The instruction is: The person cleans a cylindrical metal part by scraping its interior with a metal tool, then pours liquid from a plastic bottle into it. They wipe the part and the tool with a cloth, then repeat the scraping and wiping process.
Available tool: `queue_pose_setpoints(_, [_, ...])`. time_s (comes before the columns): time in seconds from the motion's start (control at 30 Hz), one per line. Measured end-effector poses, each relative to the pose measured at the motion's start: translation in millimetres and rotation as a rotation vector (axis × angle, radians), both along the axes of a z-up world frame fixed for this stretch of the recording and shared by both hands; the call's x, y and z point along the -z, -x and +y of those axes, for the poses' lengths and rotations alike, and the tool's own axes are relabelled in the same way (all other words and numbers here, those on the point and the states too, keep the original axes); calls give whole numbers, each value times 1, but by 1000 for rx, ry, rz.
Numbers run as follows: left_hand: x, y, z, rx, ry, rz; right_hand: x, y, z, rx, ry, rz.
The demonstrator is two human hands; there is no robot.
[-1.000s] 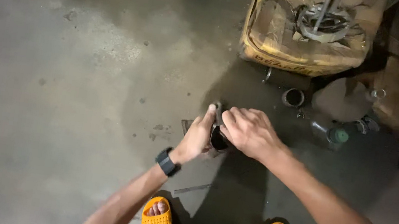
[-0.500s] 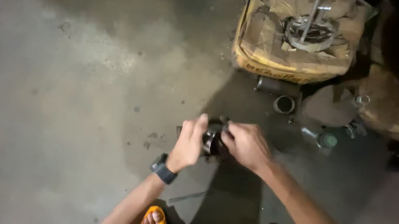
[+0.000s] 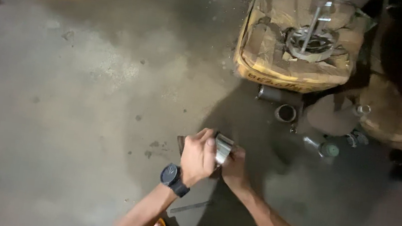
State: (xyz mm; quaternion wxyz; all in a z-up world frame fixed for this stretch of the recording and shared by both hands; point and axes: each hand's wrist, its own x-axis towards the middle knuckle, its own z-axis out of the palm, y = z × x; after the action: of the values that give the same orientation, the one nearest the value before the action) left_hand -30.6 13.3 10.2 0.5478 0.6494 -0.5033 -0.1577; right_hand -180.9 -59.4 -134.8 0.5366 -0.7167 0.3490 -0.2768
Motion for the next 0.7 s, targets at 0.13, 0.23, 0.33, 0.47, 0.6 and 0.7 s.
queue_pose_setpoints(0.13, [10, -5, -9, 87, 136, -172, 15, 18, -14, 123, -534, -120])
queue_pose_setpoints(0.23, [14, -5, -10, 99, 79, -57, -78, 12, -44, -42, -51, 46])
queue_pose_setpoints(0.33, [12, -8, -11, 113, -341, 425, -159, -2, -58, -328, 661, 381])
queue_pose_setpoints(0.47, [-13, -2, -4, 124, -457, 430, -160, -6, -52, -417, 801, 264])
queue_pose_setpoints(0.6, [23, 1, -3, 130, 44, -25, -63, 9, -11, -192, 39, -1])
queue_pose_setpoints(0.7, [23, -3, 1, 181, 194, -249, 46, 27, 0, -69, -374, -9])
